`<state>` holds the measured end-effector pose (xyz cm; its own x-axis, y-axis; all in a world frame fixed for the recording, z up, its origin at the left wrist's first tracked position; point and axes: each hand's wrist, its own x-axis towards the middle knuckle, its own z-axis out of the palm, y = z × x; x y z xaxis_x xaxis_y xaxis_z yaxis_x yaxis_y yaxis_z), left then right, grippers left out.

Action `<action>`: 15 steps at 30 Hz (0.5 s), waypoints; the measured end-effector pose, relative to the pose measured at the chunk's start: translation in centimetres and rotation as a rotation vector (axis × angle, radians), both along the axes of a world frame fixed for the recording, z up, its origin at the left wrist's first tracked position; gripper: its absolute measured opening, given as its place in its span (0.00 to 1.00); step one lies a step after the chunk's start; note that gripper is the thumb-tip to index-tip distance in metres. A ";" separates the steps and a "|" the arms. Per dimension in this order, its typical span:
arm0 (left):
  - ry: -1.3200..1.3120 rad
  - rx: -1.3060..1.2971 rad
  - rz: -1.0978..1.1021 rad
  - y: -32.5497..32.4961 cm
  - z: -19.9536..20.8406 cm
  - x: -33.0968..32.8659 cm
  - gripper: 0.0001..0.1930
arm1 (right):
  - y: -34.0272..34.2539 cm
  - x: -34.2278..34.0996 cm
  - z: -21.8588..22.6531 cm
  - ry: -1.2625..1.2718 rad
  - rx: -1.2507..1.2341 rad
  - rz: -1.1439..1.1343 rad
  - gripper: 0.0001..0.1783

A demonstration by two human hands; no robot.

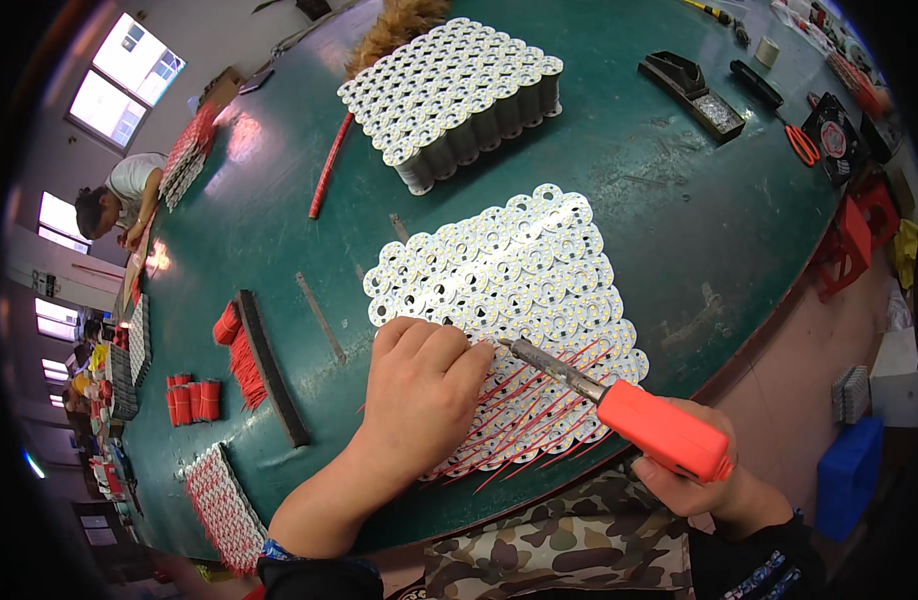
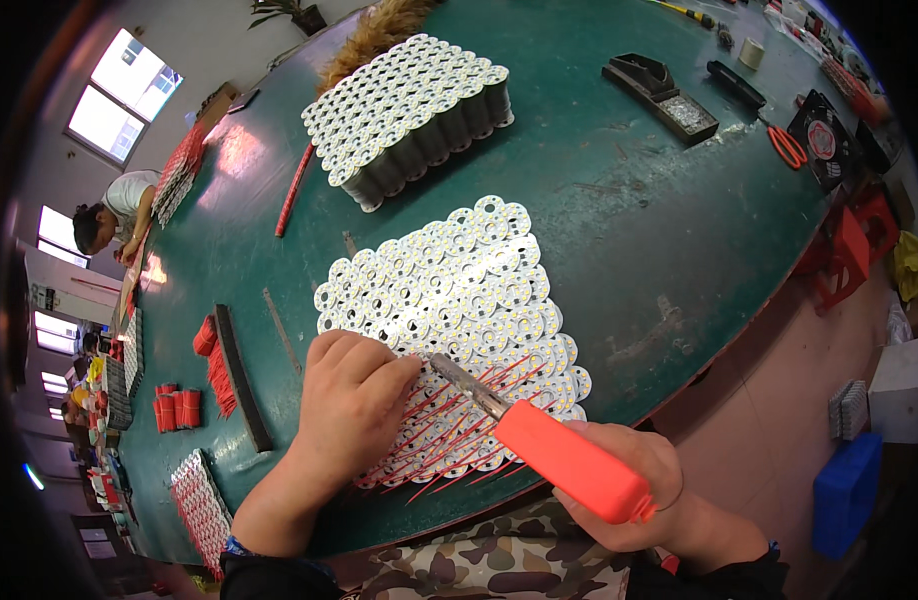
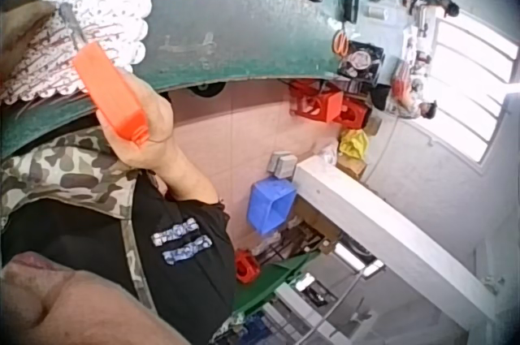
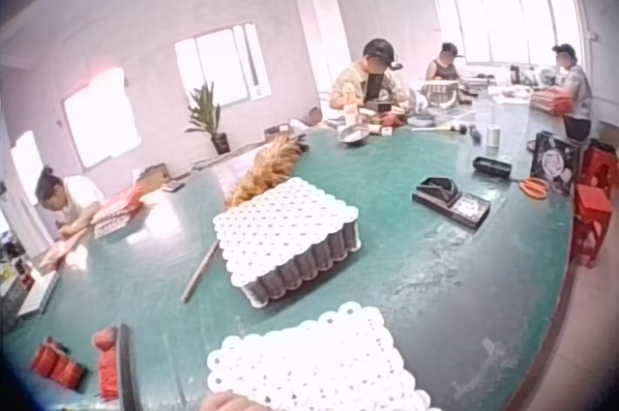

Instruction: The person solders wires onto LED circuit boards using a soldering tool, retrieving additional wires from a bundle on the table and attaching them by soldering.

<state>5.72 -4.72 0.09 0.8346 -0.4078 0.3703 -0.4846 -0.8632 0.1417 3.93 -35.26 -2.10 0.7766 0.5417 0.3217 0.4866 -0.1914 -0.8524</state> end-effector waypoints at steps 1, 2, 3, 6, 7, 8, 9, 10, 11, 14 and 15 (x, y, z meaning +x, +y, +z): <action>0.008 0.008 0.000 0.0 0.0 0.0 0.11 | 0.0 0.0 0.0 0.007 0.008 0.010 0.31; 0.016 0.016 -0.001 0.0 0.0 0.0 0.11 | 0.0 0.1 -0.1 0.014 0.016 0.019 0.31; 0.015 0.015 -0.001 0.0 0.1 0.0 0.11 | 0.0 0.1 -0.1 0.013 0.015 0.019 0.31; 0.026 0.030 0.002 0.0 0.3 0.0 0.10 | 0.3 0.0 -0.2 0.021 0.047 0.027 0.32; 0.034 0.037 0.003 0.0 0.3 -0.1 0.10 | 0.4 0.0 -0.2 0.011 0.051 0.022 0.32; 0.041 0.043 0.005 0.1 0.3 -0.1 0.10 | 0.5 0.0 -0.2 0.000 0.054 0.017 0.32; 0.042 0.045 0.006 0.0 0.3 -0.1 0.10 | 0.3 0.0 -0.1 0.001 0.056 0.018 0.32; 0.044 0.048 0.006 0.0 0.3 -0.1 0.10 | 0.2 0.0 0.1 0.028 0.038 0.035 0.32; 0.046 0.051 0.006 -0.1 0.3 0.0 0.10 | 0.0 0.1 0.2 0.054 0.020 0.053 0.32; 0.047 0.055 0.003 0.0 0.3 -0.1 0.09 | 0.3 0.1 0.5 0.023 0.004 0.051 0.33; 0.047 0.054 0.004 0.0 0.3 0.0 0.09 | 0.4 0.1 0.8 0.022 0.003 0.051 0.33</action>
